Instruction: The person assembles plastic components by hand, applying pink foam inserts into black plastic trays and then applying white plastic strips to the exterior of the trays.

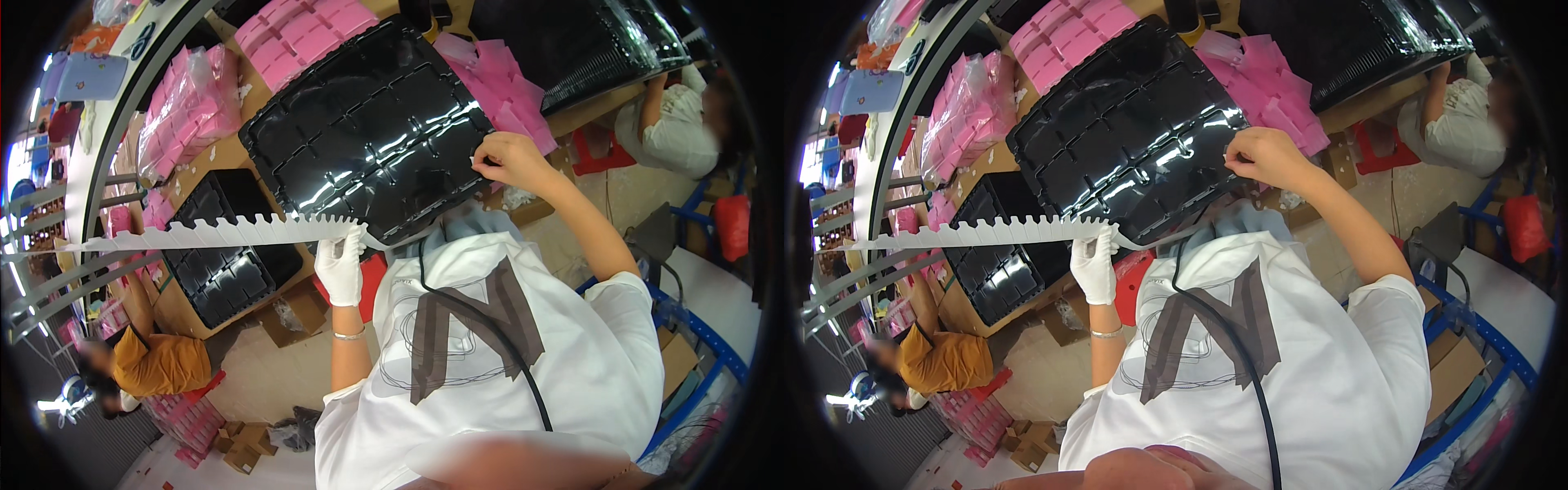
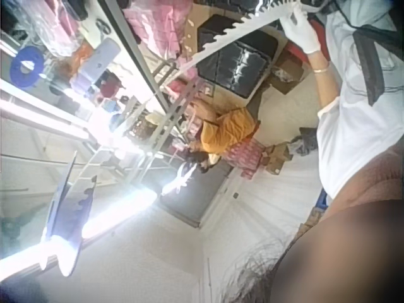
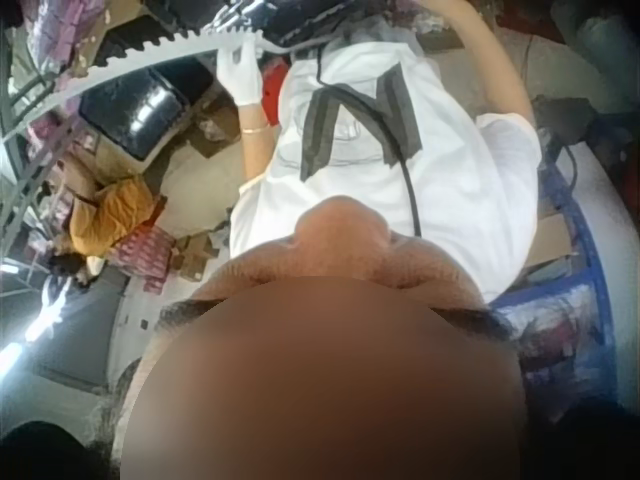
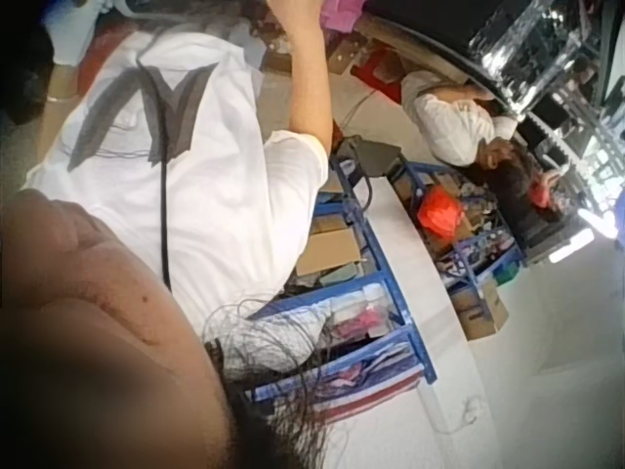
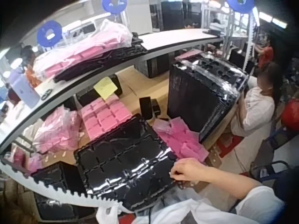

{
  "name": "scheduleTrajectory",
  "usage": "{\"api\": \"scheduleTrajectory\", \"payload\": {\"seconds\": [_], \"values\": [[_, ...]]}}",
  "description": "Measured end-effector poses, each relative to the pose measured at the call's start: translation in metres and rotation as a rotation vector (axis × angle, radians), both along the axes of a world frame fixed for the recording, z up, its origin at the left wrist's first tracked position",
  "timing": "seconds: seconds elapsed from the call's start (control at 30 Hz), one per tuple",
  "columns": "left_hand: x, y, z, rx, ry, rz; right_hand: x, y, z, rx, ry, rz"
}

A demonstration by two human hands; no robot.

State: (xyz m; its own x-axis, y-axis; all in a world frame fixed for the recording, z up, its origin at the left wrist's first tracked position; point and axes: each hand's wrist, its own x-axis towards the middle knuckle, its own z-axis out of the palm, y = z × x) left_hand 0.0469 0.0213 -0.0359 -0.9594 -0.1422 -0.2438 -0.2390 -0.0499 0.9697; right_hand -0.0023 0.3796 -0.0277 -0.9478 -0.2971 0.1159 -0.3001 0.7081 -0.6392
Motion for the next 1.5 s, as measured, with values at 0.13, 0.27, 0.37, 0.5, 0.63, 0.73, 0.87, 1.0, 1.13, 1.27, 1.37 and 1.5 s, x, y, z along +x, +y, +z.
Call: {"api": "scheduleTrajectory", "payload": {"seconds": [0.13,0.27,0.37,0.5,0.63,0.73,0.87,1.0,1.13,1.27,1.37,1.5], "values": [[0.01,-0.004,-0.009,-0.18,0.045,0.008,0.02,0.033,-0.008,-0.87,-0.354,-0.337],[0.043,-0.011,-0.004,-0.95,0.545,-0.221,0.072,0.117,-0.114,-0.834,-0.538,-0.787],[0.086,-0.021,-0.028,-0.872,0.283,-0.411,0.107,0.173,-0.267,-0.669,-0.611,-1.104],[0.117,-0.039,-0.1,-0.921,0.319,-0.345,0.168,0.336,-0.423,-0.498,-0.501,-1.423],[0.125,-0.056,-0.139,-1.044,0.146,-0.184,0.173,0.291,-0.432,0.177,-0.645,-1.184],[0.128,-0.065,-0.147,-1.049,0.081,-0.174,0.156,0.262,-0.354,0.508,-0.826,-1.016],[0.141,-0.068,-0.149,-1.006,-0.043,-0.131,0.117,0.239,-0.247,0.671,-0.941,-0.37],[0.134,-0.068,-0.161,-0.9,-0.155,-0.097,0.02,0.143,-0.036,-0.268,-0.912,0.135],[0.126,-0.071,-0.168,-0.89,-0.004,-0.031,-0.086,0.023,0.106,-0.547,-0.272,0.043],[0.111,-0.071,-0.143,-0.813,0.044,-0.076,-0.211,-0.054,0.188,-0.462,0.637,0.287],[0.088,-0.088,-0.075,-0.65,-0.248,-0.529,-0.285,-0.094,0.246,-0.499,0.586,0.301],[0.055,-0.118,0.0,-0.751,-0.404,-0.518,-0.378,-0.088,0.287,0.318,0.766,0.138]]}}
